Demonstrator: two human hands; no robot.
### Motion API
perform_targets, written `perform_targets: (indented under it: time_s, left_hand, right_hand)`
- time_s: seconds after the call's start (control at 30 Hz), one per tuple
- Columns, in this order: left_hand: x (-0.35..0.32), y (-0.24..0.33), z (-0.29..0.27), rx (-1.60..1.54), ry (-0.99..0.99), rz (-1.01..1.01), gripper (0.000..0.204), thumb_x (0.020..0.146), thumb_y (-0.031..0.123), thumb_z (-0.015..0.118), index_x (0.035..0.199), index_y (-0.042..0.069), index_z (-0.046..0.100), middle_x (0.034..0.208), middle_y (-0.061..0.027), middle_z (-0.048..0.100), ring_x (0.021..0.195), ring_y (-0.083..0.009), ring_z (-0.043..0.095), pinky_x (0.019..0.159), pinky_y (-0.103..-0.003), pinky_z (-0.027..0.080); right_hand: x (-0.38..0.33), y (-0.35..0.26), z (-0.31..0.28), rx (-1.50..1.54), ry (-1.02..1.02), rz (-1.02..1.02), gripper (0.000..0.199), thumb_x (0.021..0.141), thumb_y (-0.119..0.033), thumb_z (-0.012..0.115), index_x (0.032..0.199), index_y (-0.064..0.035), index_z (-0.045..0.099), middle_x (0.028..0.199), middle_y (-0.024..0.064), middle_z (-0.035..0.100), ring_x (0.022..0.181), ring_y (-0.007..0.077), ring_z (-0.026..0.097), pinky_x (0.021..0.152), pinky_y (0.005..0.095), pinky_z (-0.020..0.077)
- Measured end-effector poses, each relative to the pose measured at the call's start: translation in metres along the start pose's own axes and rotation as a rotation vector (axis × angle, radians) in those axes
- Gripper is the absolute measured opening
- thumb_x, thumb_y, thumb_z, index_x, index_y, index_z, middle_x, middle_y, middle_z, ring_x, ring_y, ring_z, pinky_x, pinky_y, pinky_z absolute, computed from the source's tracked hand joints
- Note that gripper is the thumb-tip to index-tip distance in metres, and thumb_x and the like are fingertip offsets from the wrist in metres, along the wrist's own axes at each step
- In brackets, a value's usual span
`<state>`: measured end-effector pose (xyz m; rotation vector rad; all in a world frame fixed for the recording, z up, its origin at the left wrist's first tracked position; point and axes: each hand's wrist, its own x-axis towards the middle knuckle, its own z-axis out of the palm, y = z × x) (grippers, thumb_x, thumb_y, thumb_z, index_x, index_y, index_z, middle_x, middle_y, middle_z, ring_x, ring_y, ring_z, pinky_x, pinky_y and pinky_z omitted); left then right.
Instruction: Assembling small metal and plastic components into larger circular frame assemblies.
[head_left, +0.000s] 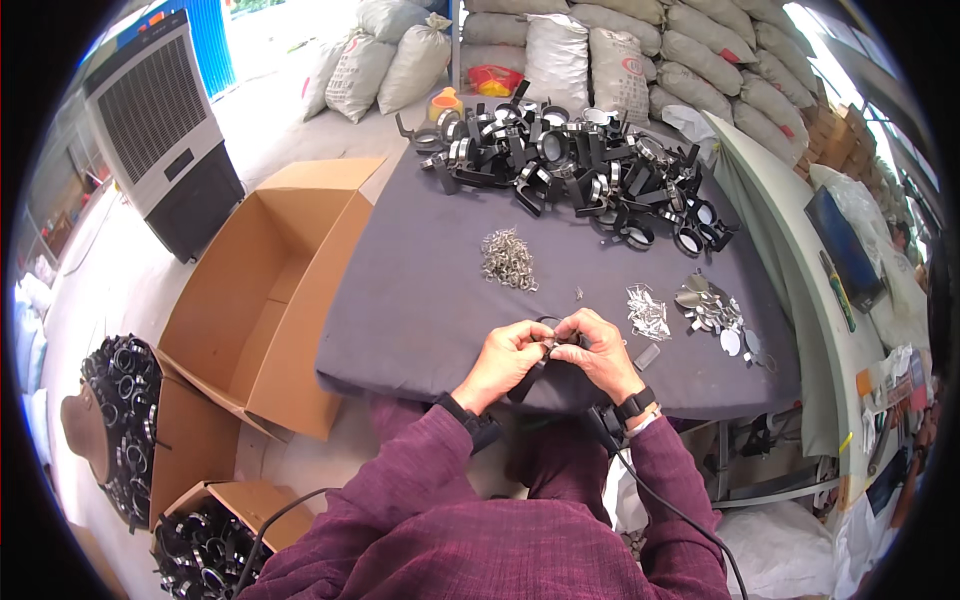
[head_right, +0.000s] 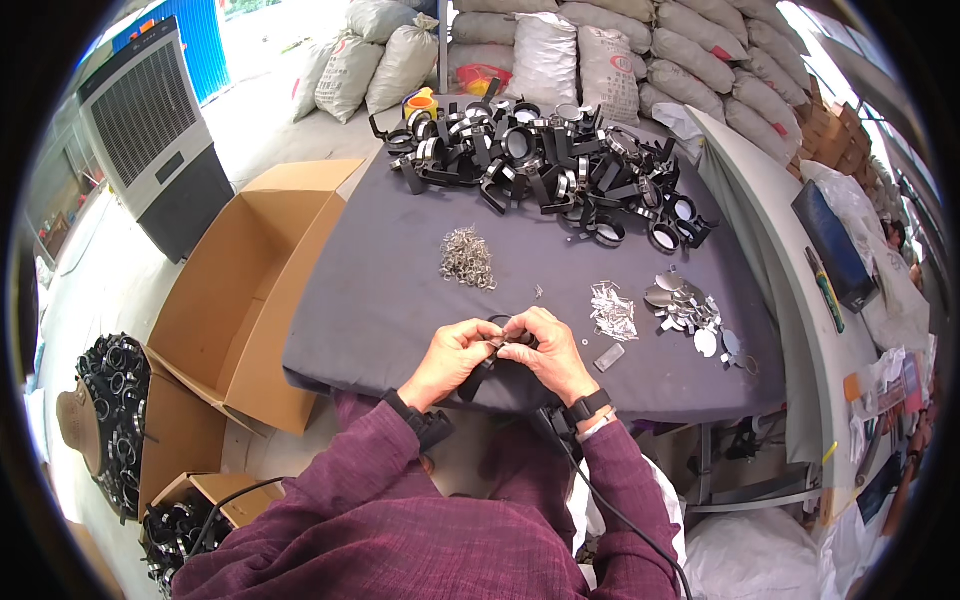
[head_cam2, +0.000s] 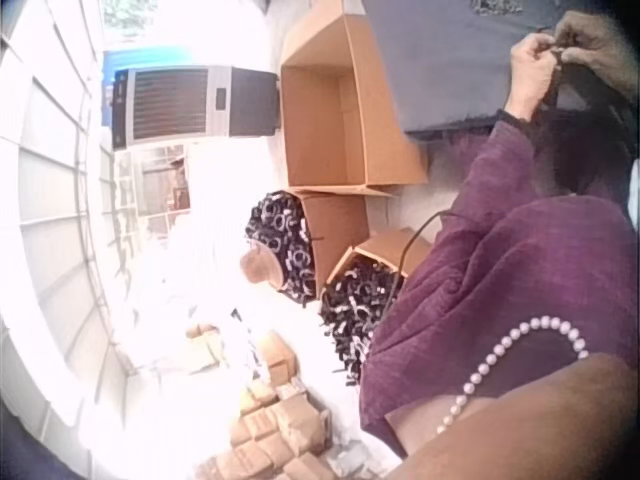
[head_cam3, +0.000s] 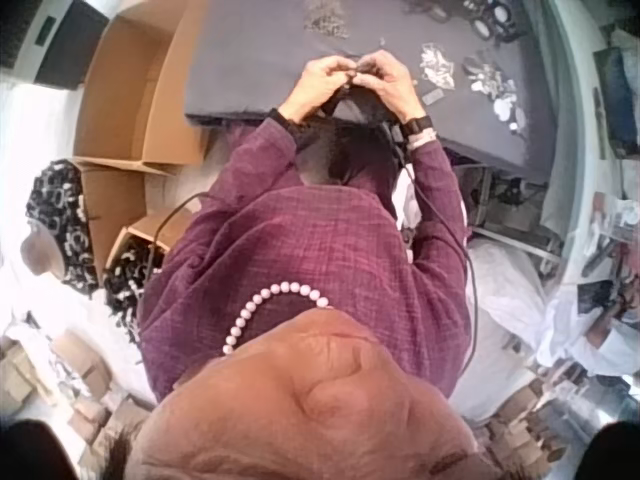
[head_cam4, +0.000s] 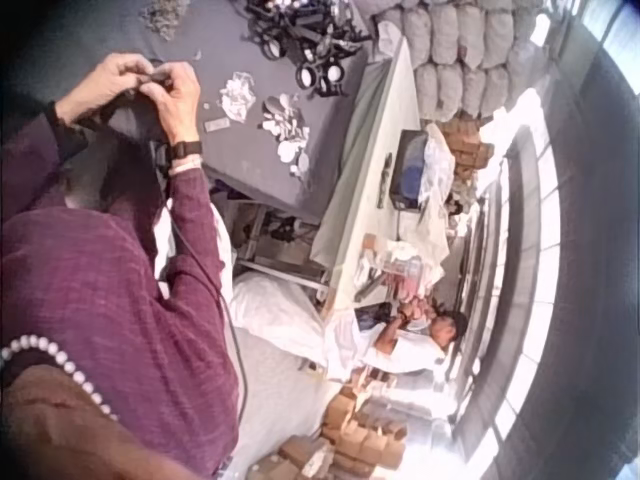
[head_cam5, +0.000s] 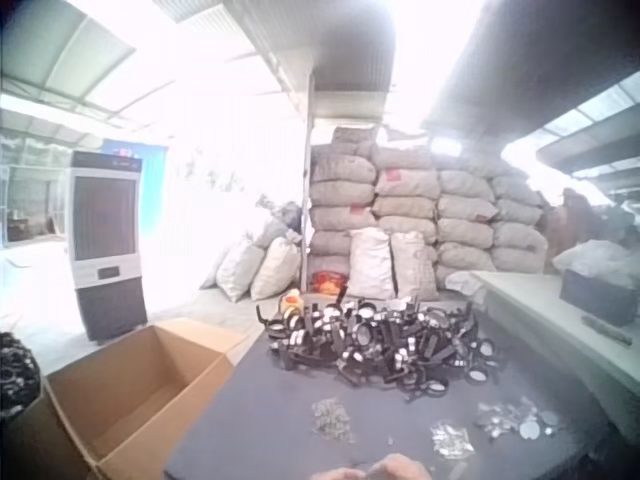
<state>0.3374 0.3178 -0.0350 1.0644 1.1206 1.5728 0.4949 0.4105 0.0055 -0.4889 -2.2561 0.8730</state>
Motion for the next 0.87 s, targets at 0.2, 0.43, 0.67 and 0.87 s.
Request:
perform_targets:
  time_s: [0.2, 0.43, 0.67, 0.87]
  left_hand:
    - [-0.011, 0.042, 0.008, 0.089, 0.15, -0.31, 0.027, 0.091, 0.009, 0.058, 0.115, -0.002, 0.052, 0.082, -0.0103, 0.065, 0.056, -0.013, 0.06, 0.05, -0.025, 0.049]
    - [-0.012, 0.039, 0.01, -0.081, 0.21, -0.378, 0.015, 0.089, 0.011, 0.06, 0.095, 0.001, 0.051, 0.065, -0.008, 0.058, 0.046, -0.0134, 0.056, 0.039, -0.025, 0.043]
    - [-0.009, 0.031, 0.015, -0.081, 0.257, -0.351, 0.013, 0.088, 0.011, 0.061, 0.092, 0.002, 0.053, 0.061, -0.0054, 0.056, 0.043, -0.0111, 0.051, 0.037, -0.024, 0.04]
    - [0.02, 0.02, 0.062, -0.154, 0.15, -0.383, 0.007, 0.086, 0.007, 0.06, 0.091, 0.005, 0.054, 0.066, -0.0077, 0.056, 0.048, -0.0152, 0.054, 0.038, -0.026, 0.039]
  right_hand:
    - [0.007, -0.002, 0.004, 0.087, -0.01, 0.085, 0.029, 0.068, -0.012, 0.081, 0.09, -0.0046, 0.064, 0.077, 0.0016, 0.056, 0.074, 0.0153, 0.056, 0.065, 0.0285, 0.0466]
    - [0.012, 0.005, 0.005, 0.097, -0.071, 0.076, 0.026, 0.069, -0.013, 0.081, 0.088, -0.004, 0.065, 0.076, 0.0018, 0.055, 0.071, 0.0145, 0.055, 0.063, 0.0275, 0.0459]
    - [0.01, 0.009, 0.005, 0.101, -0.066, 0.066, 0.023, 0.071, -0.009, 0.08, 0.088, -0.0038, 0.065, 0.078, 0.0004, 0.053, 0.068, 0.0095, 0.053, 0.061, 0.024, 0.0447]
    - [0.015, -0.002, -0.013, -0.099, -0.117, 0.013, 0.028, 0.076, -0.031, 0.075, 0.085, -0.0072, 0.064, 0.085, 0.0071, 0.061, 0.089, 0.0238, 0.06, 0.079, 0.0379, 0.0482]
